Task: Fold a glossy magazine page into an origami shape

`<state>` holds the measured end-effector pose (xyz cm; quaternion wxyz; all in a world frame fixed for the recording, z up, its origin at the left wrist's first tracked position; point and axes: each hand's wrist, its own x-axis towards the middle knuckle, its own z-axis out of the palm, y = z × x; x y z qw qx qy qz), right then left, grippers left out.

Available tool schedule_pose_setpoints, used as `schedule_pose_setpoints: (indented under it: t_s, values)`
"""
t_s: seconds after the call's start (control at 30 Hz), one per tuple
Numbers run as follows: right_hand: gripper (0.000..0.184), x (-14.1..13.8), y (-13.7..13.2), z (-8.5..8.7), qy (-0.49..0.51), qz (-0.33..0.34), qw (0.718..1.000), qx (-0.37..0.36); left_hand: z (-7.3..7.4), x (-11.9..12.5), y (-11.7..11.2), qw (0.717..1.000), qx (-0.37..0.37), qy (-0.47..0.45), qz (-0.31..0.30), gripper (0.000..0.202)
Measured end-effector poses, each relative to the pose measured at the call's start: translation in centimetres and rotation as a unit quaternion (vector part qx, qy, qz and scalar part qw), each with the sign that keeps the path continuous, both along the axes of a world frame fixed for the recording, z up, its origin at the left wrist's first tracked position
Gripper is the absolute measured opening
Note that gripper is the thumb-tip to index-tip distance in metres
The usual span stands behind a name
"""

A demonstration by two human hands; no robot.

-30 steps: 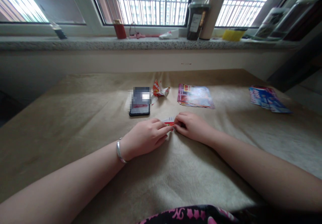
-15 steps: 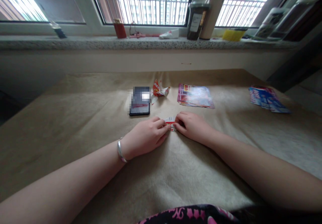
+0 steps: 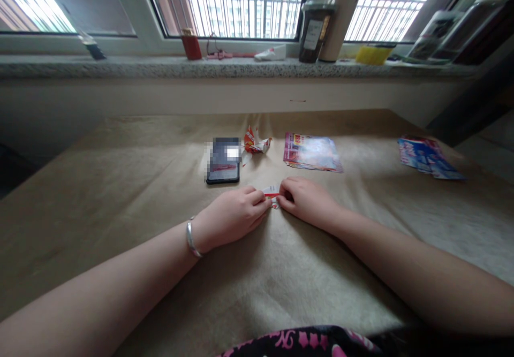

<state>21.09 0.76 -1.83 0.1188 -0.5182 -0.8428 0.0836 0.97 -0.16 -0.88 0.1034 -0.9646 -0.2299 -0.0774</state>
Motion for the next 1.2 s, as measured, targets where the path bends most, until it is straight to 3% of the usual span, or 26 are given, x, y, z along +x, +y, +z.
schedule_pose_setpoints:
  t_s: [0.23, 0.37, 0.57, 0.8, 1.03, 1.2]
  values:
    - [0.01, 0.0, -0.4, -0.3, -0.005, 0.014, 0.998, 0.056, 0.3, 0.5, -0.4, 1.0, -0.004, 0.019, 0.016, 0.024]
    - [0.014, 0.6, -0.8, -0.4, -0.014, 0.08, 0.991, 0.107, 0.4, 0.5, -0.4, 0.999, -0.015, 0.019, 0.022, 0.024]
    - [0.022, 1.6, -1.0, 0.0, -0.021, 0.164, 0.979, 0.122, 0.1, 0.4, -0.2, 0.999, -0.026, 0.015, 0.032, 0.025]
    - [0.023, 0.8, -1.3, 0.6, -0.088, 0.153, 0.976, 0.131, 0.3, 0.4, -0.3, 0.999, -0.015, 0.023, 0.034, 0.021]
    - [0.018, 1.1, -1.3, 1.4, -0.089, 0.135, 0.982, 0.102, 0.0, 0.7, -1.1, 0.997, 0.066, 0.003, 0.048, 0.016]
    - [0.018, 1.1, -1.4, 1.6, -0.109, 0.114, 0.984, 0.088, 0.4, 0.7, -1.0, 0.996, 0.001, -0.023, 0.085, 0.022]
